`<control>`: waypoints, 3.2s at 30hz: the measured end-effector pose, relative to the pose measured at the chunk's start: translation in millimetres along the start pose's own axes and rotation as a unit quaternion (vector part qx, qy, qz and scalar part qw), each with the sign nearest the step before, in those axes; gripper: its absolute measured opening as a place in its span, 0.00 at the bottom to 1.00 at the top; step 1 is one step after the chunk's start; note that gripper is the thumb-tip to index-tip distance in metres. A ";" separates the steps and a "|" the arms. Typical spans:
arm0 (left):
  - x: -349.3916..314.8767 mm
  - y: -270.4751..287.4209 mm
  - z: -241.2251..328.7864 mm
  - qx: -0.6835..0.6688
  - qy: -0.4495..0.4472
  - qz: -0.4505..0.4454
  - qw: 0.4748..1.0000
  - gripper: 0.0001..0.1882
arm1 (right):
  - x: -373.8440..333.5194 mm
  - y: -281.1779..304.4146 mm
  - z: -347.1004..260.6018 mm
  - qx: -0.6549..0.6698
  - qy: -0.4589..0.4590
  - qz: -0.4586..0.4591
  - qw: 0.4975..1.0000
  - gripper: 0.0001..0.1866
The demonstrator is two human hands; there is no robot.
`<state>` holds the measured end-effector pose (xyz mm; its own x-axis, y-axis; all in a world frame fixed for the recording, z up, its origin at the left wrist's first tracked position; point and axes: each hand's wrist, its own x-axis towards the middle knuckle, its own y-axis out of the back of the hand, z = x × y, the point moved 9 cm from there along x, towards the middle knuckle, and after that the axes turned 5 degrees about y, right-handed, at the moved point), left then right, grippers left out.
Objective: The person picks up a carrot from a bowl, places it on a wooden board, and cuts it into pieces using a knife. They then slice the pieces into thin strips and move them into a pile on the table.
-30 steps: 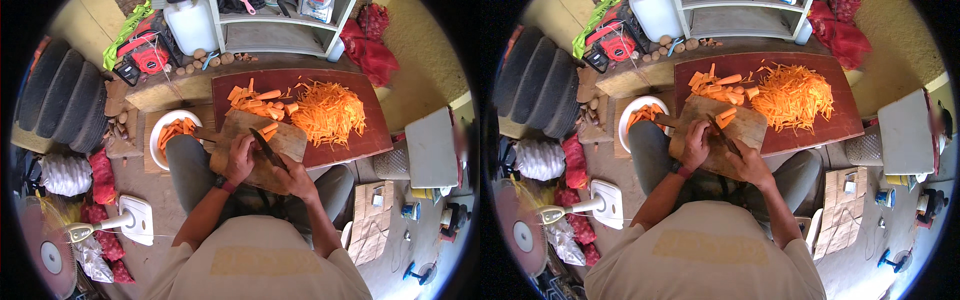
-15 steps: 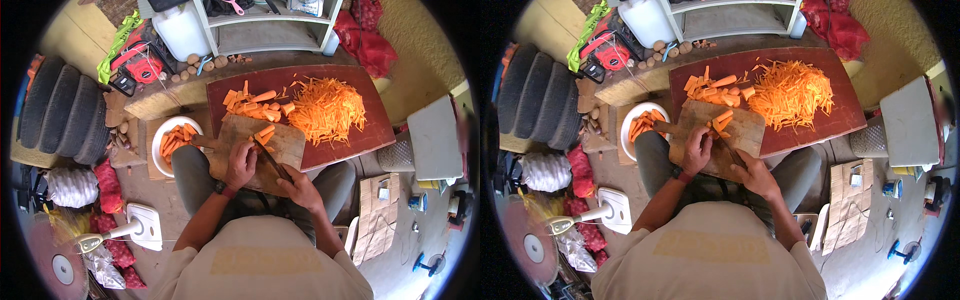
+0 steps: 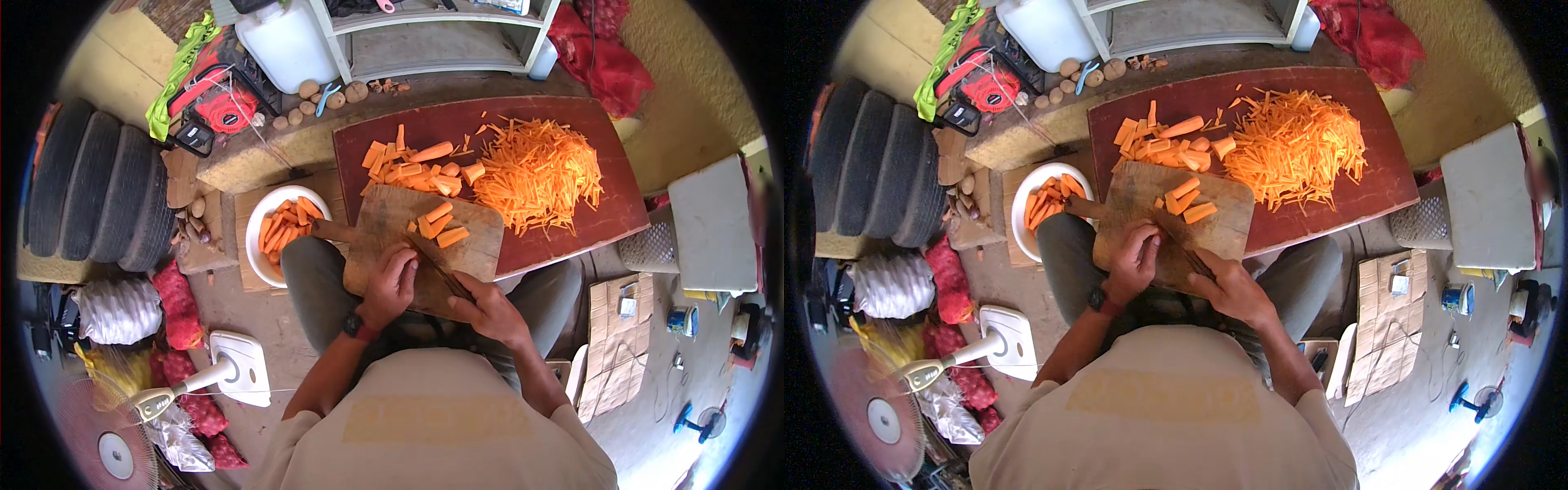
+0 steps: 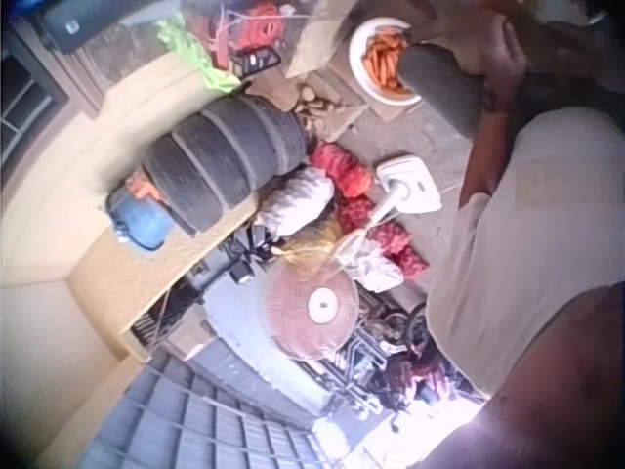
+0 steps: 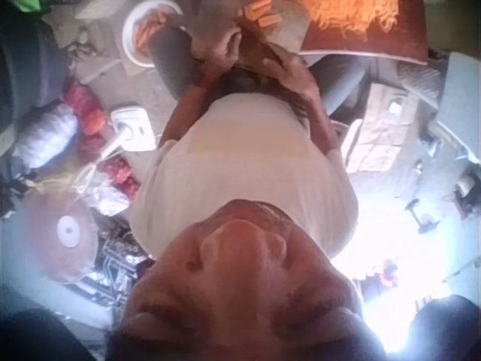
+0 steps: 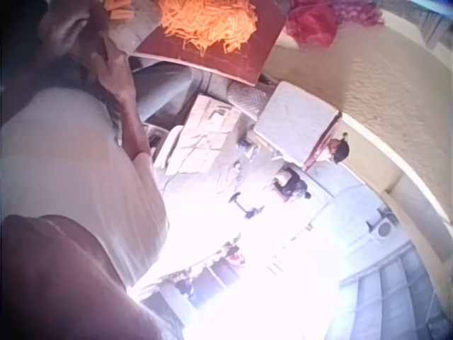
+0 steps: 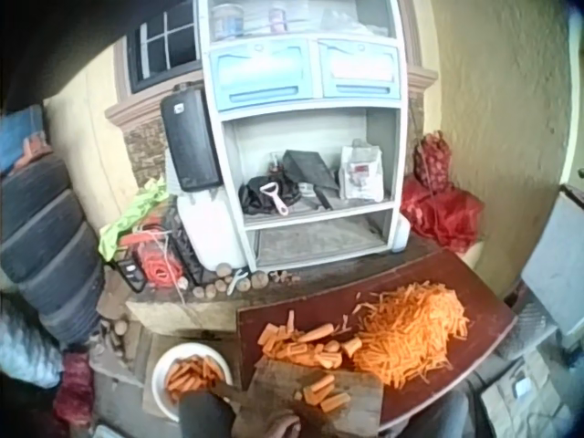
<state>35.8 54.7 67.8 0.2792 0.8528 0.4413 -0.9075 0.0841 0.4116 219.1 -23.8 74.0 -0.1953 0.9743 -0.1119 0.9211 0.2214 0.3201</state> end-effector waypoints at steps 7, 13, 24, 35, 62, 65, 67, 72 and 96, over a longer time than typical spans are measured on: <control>10.2 -5.9 1.8 0.015 0.023 -0.040 0.999 0.14 | 21.0 -0.6 -3.6 0.042 0.018 -0.021 0.999 0.25; 7.3 -4.9 2.2 0.019 -0.009 -0.061 0.998 0.17 | 25.7 -1.1 -11.3 0.030 0.062 -0.001 0.998 0.24; -17.6 -2.0 -18.3 0.025 0.021 -0.026 0.999 0.18 | 32.7 -15.3 -18.9 0.039 0.070 -0.018 0.997 0.22; -24.9 1.2 -21.1 0.042 -0.002 0.002 0.999 0.19 | -10.3 0.2 -31.0 0.052 -0.022 -0.035 0.998 0.20; -25.3 4.3 -20.6 0.038 -0.012 0.031 0.999 0.22 | 14.3 -17.2 -21.9 -0.052 -0.007 -0.035 0.998 0.20; -29.8 5.6 -28.7 0.022 0.001 0.048 0.999 0.22 | 6.7 -6.9 -41.3 0.009 -0.006 -0.019 1.000 0.18; -33.5 5.6 -34.6 0.004 0.003 0.054 0.999 0.20 | -0.5 -3.9 -52.6 0.005 0.004 -0.018 1.000 0.20; -32.0 3.5 -36.1 0.007 0.015 0.034 0.999 0.19 | -4.1 -2.2 -62.8 0.020 0.029 -0.011 0.999 0.16; -22.0 9.3 -17.1 0.037 -0.021 0.050 0.998 0.16 | -5.4 -1.3 -61.5 0.001 0.027 -0.015 1.000 0.22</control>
<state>15.8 45.5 48.4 0.2034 0.8322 0.5158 -0.9059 -0.0398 0.4216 198.2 -26.8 132.0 -0.2407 0.9681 -0.0695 0.9152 0.2502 0.3158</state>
